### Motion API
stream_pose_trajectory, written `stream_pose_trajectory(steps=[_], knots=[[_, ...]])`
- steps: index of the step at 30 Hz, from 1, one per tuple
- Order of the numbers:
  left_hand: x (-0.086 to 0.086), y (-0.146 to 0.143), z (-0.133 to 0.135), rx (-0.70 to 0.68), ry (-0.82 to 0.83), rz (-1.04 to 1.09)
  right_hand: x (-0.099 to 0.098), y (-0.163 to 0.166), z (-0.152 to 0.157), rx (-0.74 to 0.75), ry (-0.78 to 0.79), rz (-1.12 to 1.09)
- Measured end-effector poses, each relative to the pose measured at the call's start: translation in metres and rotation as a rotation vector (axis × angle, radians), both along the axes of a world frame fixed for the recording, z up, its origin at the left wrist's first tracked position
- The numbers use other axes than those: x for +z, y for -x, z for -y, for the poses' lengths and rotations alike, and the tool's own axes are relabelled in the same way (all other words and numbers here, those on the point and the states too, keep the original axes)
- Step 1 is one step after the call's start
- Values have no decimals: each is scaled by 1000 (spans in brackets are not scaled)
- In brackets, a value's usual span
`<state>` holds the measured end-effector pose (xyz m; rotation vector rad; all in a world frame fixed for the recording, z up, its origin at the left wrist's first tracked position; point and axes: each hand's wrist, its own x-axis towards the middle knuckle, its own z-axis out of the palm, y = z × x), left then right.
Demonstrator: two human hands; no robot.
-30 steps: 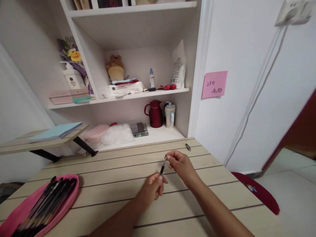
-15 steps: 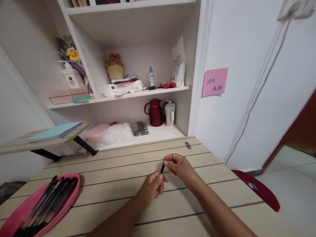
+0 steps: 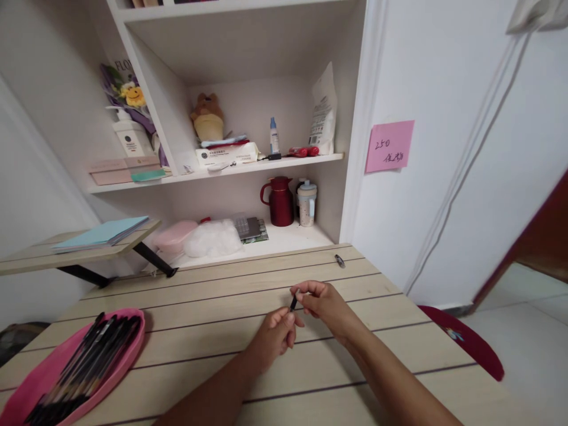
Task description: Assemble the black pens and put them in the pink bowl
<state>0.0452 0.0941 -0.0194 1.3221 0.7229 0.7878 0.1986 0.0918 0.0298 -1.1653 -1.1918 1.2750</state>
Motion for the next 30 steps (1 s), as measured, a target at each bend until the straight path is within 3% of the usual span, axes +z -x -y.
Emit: stream_pose_trajectory(steps=[12, 17, 22, 26, 30], knots=[[-4, 0, -3, -11, 27, 0, 0, 2, 0, -66, -3, -3], [-4, 0, -3, -12, 25, -4, -1, 2, 0, 14, 24, -28], [-2, 1, -1, -4, 22, -12, 1, 3, 0, -68, -6, 26], [-2, 0, -2, -9, 16, -7, 3, 3, 1, 18, 10, -15], [-3, 0, -2, -17, 12, -14, 3, 5, 1, -53, 5, 14]])
